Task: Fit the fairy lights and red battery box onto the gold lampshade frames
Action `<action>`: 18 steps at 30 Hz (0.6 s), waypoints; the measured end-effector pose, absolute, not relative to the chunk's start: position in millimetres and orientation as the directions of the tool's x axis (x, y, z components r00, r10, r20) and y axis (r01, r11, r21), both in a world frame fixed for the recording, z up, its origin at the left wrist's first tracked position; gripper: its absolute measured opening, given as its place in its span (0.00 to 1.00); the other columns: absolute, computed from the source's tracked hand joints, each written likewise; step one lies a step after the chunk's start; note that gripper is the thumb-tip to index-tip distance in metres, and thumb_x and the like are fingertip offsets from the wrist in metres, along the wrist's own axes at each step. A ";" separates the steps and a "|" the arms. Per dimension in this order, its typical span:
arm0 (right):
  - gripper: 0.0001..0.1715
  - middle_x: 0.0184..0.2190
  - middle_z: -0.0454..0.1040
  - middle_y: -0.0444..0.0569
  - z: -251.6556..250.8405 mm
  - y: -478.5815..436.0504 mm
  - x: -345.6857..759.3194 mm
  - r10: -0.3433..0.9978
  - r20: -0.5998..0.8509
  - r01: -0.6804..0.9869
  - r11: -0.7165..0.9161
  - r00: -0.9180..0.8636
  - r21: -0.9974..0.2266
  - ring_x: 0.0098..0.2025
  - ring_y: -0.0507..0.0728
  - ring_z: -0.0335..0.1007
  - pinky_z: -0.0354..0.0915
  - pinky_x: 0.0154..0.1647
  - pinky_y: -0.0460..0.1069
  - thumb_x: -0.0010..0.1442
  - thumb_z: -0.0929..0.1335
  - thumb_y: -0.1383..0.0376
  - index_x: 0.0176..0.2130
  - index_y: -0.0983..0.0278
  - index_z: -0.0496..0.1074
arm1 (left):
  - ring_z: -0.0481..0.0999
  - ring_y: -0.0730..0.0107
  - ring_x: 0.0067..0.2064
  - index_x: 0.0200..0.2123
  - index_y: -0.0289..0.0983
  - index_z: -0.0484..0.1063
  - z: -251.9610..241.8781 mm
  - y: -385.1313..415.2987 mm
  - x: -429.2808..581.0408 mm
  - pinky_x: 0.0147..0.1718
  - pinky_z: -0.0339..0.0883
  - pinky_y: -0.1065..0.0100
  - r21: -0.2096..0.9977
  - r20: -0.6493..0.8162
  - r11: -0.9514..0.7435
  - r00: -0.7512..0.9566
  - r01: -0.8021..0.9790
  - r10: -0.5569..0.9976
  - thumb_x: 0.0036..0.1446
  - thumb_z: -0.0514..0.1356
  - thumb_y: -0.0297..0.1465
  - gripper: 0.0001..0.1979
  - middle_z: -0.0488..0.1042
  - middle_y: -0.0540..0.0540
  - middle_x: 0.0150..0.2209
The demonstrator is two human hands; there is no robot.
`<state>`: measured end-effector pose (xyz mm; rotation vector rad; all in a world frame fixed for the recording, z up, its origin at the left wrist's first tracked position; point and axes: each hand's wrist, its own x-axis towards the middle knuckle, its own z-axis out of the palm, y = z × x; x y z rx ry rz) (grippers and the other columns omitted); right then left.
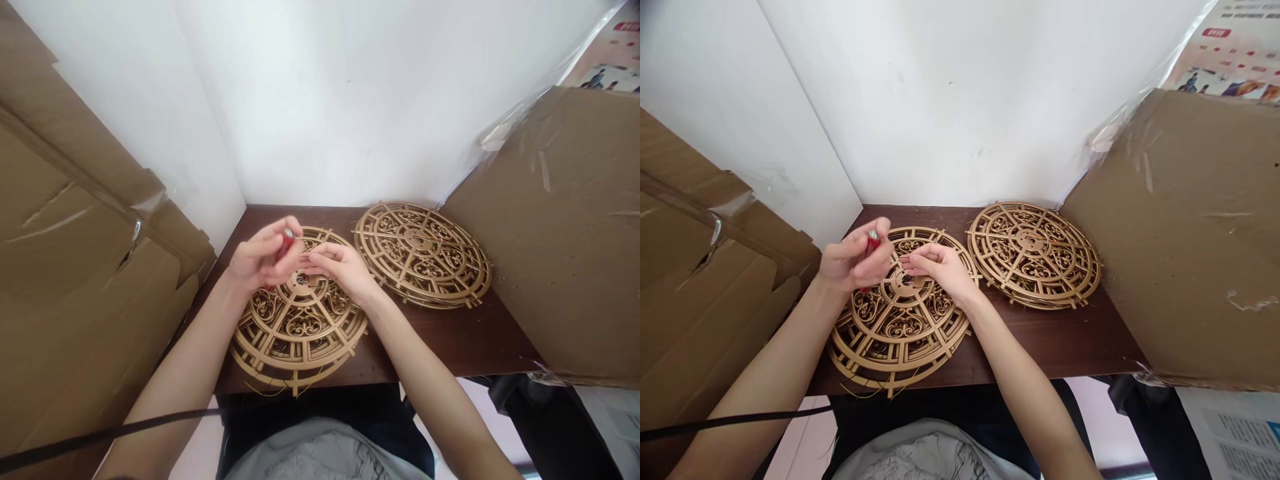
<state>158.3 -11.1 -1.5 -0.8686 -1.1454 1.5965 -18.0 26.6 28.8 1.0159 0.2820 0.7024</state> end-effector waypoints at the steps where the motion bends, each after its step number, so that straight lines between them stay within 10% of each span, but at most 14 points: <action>1: 0.09 0.35 0.79 0.48 -2.9 -9.9 158.9 0.965 -0.005 -0.305 -0.087 -0.261 -0.948 0.39 0.53 0.76 0.71 0.46 0.51 0.52 0.73 0.61 0.33 0.65 0.74 | 0.49 0.81 0.08 0.29 0.40 0.69 27.9 23.7 -19.6 0.06 0.39 0.77 0.865 0.085 0.393 0.862 -0.313 0.500 0.47 0.66 0.39 0.12 0.62 0.51 0.12; 4: 0.10 0.33 0.78 0.47 -6.9 -6.1 161.2 0.990 0.027 -0.332 -0.020 -0.137 -0.943 0.35 0.51 0.74 0.70 0.41 0.47 0.52 0.72 0.60 0.33 0.64 0.74 | 0.51 0.80 0.08 0.33 0.41 0.70 27.7 16.4 -17.8 0.05 0.43 0.75 0.882 0.031 0.470 0.999 -0.018 -0.019 0.51 0.62 0.42 0.12 0.74 0.40 0.19; 10: 0.09 0.28 0.76 0.45 -8.2 -1.9 163.0 0.997 0.023 -0.366 0.047 0.072 -0.929 0.29 0.48 0.69 0.65 0.33 0.44 0.50 0.73 0.61 0.31 0.64 0.74 | 0.77 0.62 0.25 0.41 0.43 0.69 28.5 14.3 2.6 0.17 0.71 0.65 0.872 -0.056 0.407 0.880 0.273 -0.472 0.55 0.59 0.42 0.13 0.77 0.33 0.45; 13: 0.09 0.27 0.75 0.44 -6.7 -2.5 162.7 0.993 0.035 -0.363 0.076 0.116 -0.929 0.29 0.49 0.68 0.64 0.32 0.44 0.49 0.73 0.62 0.30 0.64 0.74 | 0.79 0.57 0.32 0.40 0.42 0.70 26.8 14.6 4.3 0.18 0.72 0.63 0.889 -0.125 0.374 0.925 0.265 -0.359 0.54 0.60 0.41 0.13 0.74 0.32 0.50; 18: 0.07 0.24 0.72 0.42 -3.0 -4.7 162.4 0.979 0.085 -0.327 0.144 0.187 -0.934 0.27 0.49 0.66 0.62 0.31 0.45 0.50 0.73 0.63 0.28 0.64 0.73 | 0.68 0.74 0.17 0.39 0.39 0.71 22.1 18.5 0.5 0.09 0.55 0.74 0.927 -0.035 0.369 0.967 -0.063 0.253 0.55 0.61 0.37 0.10 0.78 0.35 0.38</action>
